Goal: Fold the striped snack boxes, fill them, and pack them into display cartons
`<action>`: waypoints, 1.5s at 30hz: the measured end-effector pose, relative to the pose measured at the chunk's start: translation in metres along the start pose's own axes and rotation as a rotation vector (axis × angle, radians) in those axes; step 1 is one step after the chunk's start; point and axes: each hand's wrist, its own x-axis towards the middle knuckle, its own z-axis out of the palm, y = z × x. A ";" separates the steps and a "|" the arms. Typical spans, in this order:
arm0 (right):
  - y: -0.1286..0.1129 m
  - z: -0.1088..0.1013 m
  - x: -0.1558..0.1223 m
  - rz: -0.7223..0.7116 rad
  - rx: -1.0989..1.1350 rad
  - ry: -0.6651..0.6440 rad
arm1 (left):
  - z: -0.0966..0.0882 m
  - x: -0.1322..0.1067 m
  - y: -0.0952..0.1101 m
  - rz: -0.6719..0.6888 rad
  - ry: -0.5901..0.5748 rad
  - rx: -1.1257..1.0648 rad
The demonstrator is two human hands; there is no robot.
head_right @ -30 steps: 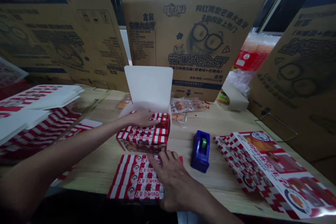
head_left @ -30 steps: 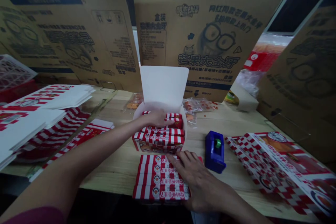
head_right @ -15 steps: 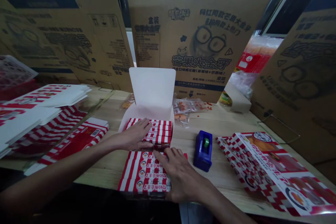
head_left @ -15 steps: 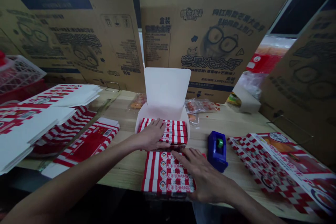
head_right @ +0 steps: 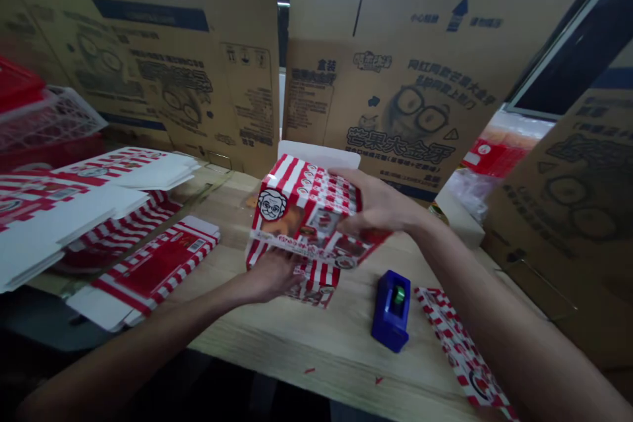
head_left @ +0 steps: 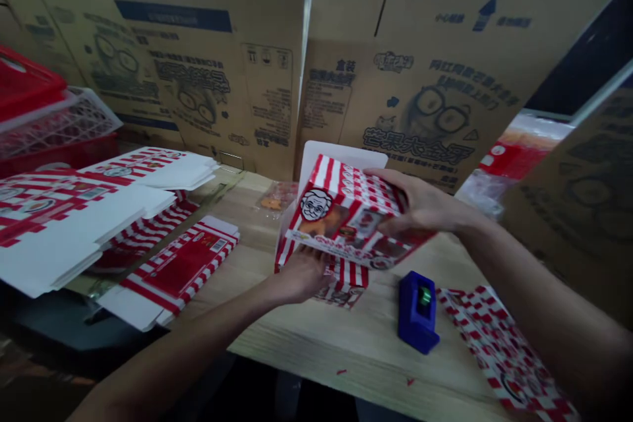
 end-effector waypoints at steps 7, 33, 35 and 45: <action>0.022 0.026 0.087 -0.011 -0.156 -0.148 | 0.005 -0.003 0.005 -0.028 -0.009 0.127; 0.058 0.043 0.095 0.012 0.011 -0.233 | 0.005 -0.010 0.007 -0.022 0.037 0.070; 0.056 0.042 0.092 0.001 -0.050 -0.206 | 0.004 -0.010 0.007 -0.020 0.036 0.078; 0.066 0.043 0.095 -0.047 -0.142 -0.219 | -0.002 -0.012 0.007 -0.002 0.033 0.092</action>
